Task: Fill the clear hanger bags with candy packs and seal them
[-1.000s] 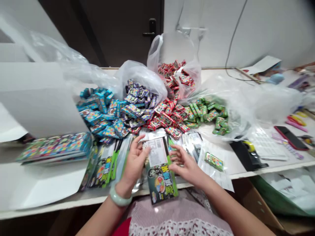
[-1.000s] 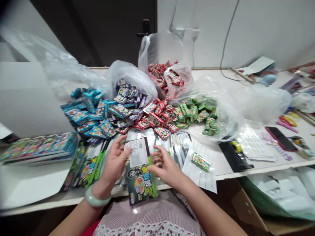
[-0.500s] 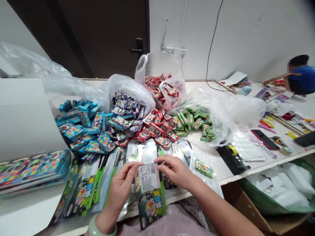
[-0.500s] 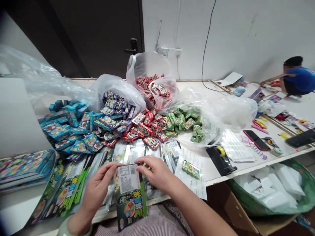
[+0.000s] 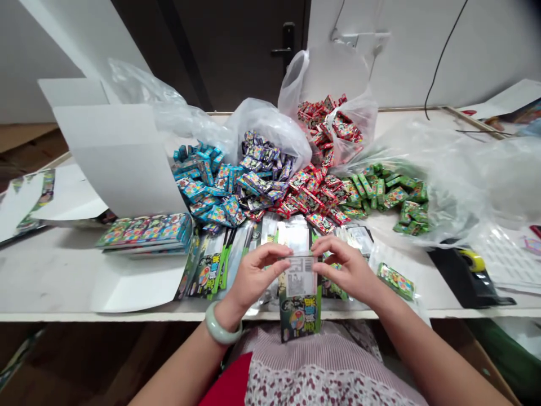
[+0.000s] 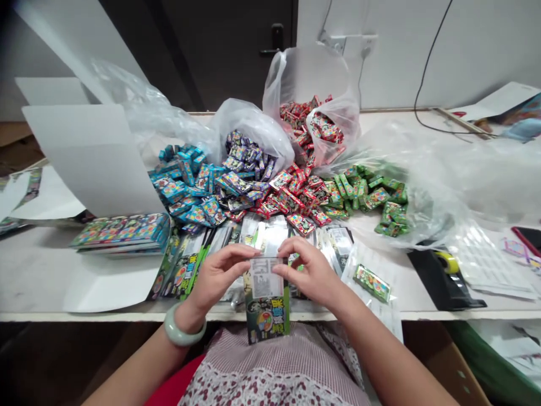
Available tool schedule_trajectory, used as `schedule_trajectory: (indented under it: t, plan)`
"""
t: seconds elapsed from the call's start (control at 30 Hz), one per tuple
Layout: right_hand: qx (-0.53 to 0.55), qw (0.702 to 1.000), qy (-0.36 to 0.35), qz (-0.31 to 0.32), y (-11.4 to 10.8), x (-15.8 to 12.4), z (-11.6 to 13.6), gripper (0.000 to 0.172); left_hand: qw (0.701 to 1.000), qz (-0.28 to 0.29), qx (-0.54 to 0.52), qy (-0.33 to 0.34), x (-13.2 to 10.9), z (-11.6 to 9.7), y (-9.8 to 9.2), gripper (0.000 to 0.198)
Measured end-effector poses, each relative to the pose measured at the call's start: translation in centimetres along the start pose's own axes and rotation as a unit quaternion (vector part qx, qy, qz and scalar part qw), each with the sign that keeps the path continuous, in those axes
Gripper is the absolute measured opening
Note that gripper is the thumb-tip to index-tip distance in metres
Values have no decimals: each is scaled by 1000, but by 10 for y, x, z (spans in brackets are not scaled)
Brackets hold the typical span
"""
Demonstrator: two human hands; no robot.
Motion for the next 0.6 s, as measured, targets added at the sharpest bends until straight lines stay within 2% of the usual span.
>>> schedule_trajectory:
  t: [0.13,0.27,0.37,0.47,0.6]
  plan:
    - [49,997,55,-9,-2,7,7,13,999,-37,-11,-32,9,-5,3,10]
    - [94,990,96,31,-6,15,6,12,998,-39,1,-51,16,-6,4,12]
    - [70,991,100,60,-8,13,4,11,999,-5,3,-39,16,-6,2,12]
    - [59,992,83,81,-10,8,5,12,998,60,-1,-19,14,-8,-4,14]
    - [26,995,66,77,-10,-1,8,15,987,148,60,2,10,-15,-15,13]
Point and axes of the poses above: each hand's wrist, its own x-axis towards the middle knuckle, its own y-axis out of the palm, z = x × y, the point moved 1 cm from there along x, towards the middle knuckle, and after that the axes turned 15 degrees about z, right-handed, at the moved point
